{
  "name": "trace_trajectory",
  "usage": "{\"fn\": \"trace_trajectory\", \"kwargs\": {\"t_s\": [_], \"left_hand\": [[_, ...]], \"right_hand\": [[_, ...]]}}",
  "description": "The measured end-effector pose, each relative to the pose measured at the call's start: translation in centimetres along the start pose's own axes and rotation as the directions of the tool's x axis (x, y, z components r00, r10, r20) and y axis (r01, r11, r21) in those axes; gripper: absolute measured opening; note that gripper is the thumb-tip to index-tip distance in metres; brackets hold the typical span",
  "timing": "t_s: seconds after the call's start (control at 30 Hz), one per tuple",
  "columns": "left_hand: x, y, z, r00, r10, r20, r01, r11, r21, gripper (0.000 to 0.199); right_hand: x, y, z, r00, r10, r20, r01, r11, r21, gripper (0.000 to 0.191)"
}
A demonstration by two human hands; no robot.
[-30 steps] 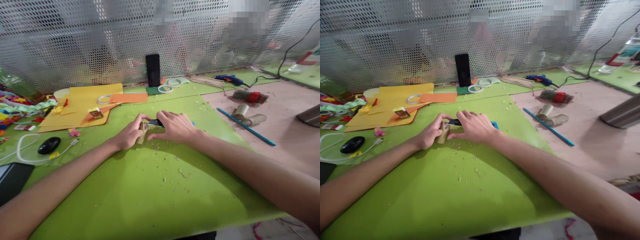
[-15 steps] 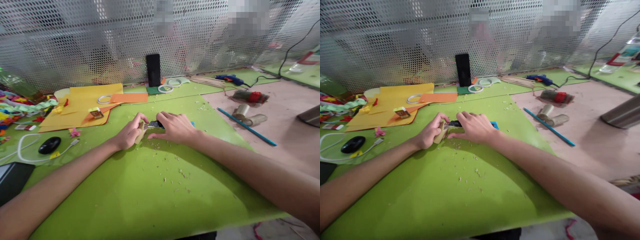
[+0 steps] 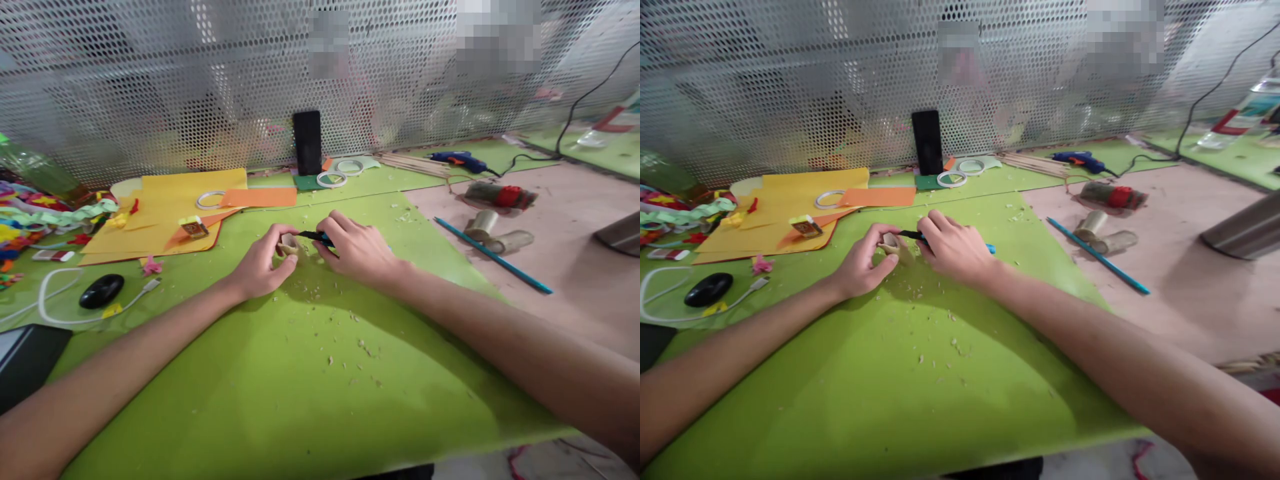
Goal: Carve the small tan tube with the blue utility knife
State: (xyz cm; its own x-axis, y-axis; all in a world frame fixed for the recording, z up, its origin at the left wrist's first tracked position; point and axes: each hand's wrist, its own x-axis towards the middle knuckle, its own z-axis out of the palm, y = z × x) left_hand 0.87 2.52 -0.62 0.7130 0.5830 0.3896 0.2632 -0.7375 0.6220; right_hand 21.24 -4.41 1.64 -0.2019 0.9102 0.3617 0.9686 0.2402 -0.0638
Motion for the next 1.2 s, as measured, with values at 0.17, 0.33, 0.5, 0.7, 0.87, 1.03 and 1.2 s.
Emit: {"fn": "trace_trajectory", "kwargs": {"t_s": [0.17,0.33,0.5,0.7,0.87,1.03,1.2], "left_hand": [[0.0,-0.1,0.4,0.997,0.027,-0.072,-0.018,0.993,0.12,0.033],[0.1,-0.5,0.6,0.972,0.219,-0.086,-0.196,0.956,0.217,0.035],[0.0,-0.7,0.5,0.946,0.31,-0.093,-0.273,0.919,0.285,0.037],[-0.2,-0.5,0.5,0.932,0.351,-0.088,-0.311,0.902,0.298,0.041],[-0.3,-0.3,0.5,0.936,0.347,-0.058,-0.304,0.881,0.362,0.046],[-0.3,-0.4,0.5,0.927,0.37,-0.059,-0.32,0.865,0.385,0.042],[-0.5,-0.6,0.6,0.922,0.383,-0.054,-0.315,0.824,0.472,0.033]], "right_hand": [[0.0,0.4,0.2,0.996,0.058,0.063,-0.061,0.997,0.049,0.026],[-0.1,0.1,0.1,0.989,0.018,0.147,-0.034,0.994,0.106,0.036],[-0.3,-0.6,-0.1,0.98,-0.018,0.197,0.006,0.998,0.063,0.059],[-0.3,-1.0,-0.1,0.965,-0.001,0.263,0.013,0.999,-0.042,0.073],[-0.3,-1.1,-0.1,0.967,0.006,0.255,0.011,0.998,-0.062,0.073],[-0.4,-1.3,-0.1,0.971,0.008,0.24,0.012,0.997,-0.079,0.073],[-0.4,-1.4,-0.1,0.971,0.001,0.24,0.023,0.995,-0.097,0.076]]}}
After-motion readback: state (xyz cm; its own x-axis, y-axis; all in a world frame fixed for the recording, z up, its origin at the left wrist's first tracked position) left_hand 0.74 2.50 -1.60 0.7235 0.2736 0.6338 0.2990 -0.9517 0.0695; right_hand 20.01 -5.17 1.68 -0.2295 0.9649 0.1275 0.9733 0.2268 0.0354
